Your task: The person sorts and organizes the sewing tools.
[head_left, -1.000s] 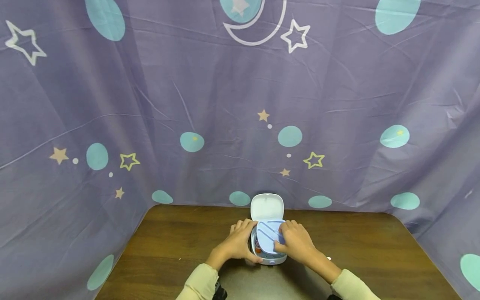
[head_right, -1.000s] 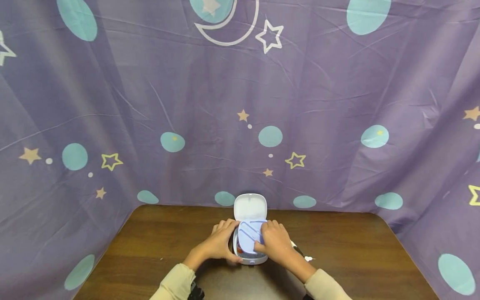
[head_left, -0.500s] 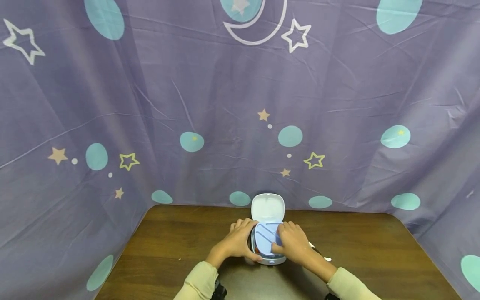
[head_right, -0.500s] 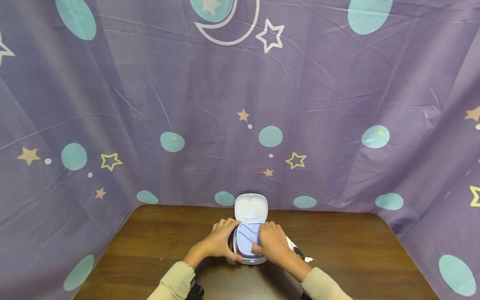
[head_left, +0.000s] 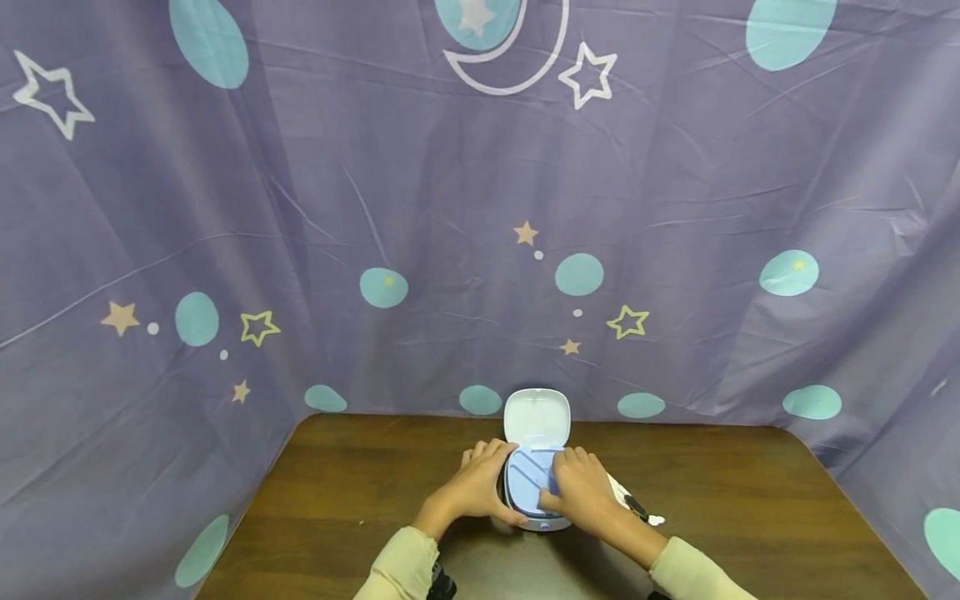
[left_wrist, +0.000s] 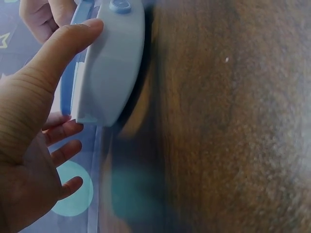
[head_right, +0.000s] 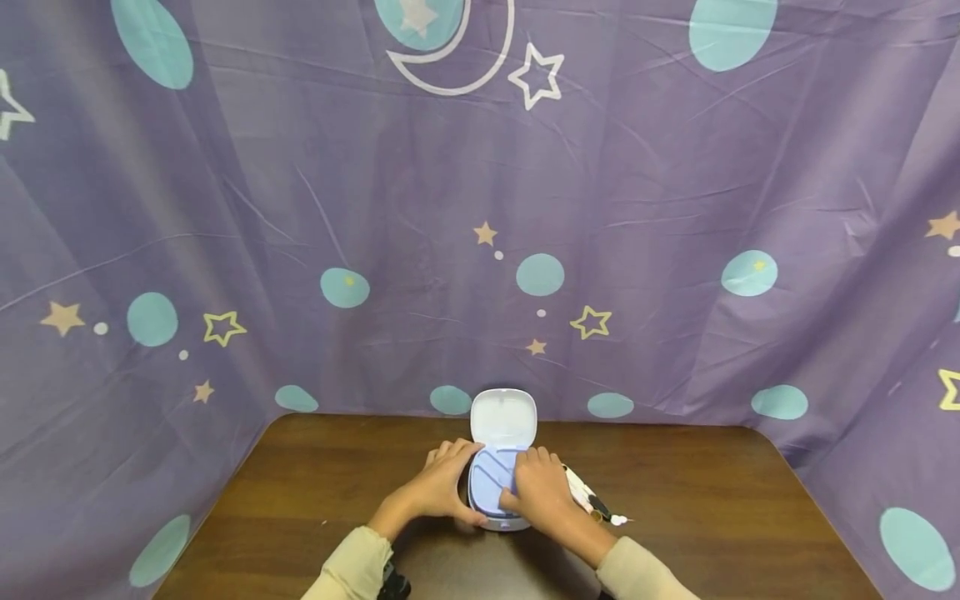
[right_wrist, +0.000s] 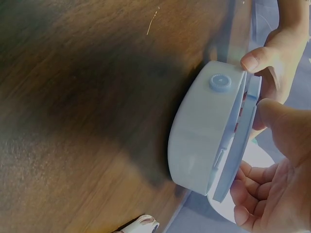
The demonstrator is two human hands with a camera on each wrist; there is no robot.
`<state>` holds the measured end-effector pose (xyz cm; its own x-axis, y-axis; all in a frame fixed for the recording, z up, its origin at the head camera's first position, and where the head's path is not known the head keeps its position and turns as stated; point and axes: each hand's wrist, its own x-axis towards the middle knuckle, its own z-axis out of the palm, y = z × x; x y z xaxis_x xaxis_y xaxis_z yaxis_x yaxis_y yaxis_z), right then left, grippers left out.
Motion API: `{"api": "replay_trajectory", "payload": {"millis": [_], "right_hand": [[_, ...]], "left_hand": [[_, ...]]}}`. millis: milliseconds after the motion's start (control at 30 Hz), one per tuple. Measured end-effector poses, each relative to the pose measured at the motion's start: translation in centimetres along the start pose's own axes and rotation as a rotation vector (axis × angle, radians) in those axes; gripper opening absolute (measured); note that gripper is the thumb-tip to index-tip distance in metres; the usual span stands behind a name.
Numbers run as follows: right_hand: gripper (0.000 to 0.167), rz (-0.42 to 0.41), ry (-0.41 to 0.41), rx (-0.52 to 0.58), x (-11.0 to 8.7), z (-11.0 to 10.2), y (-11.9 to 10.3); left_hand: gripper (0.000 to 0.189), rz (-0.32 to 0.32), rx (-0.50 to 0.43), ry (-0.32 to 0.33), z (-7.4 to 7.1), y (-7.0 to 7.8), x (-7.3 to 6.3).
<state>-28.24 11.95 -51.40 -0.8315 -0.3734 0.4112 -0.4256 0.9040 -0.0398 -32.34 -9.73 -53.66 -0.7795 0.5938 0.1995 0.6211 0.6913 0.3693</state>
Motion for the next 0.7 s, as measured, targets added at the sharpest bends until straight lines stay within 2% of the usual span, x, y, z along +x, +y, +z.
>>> {"api": "replay_trajectory", "payload": {"millis": [500,700], "right_hand": [[0.037,-0.021,0.004,-0.011,-0.06,0.54,0.15],[0.038,-0.046,0.023,-0.040,-0.03,0.80,0.39]], "left_hand": [[0.107,-0.013,0.018,0.001,-0.24,0.32,0.06],[0.104,0.004,0.029,0.013,-0.47,0.41,0.21]]}}
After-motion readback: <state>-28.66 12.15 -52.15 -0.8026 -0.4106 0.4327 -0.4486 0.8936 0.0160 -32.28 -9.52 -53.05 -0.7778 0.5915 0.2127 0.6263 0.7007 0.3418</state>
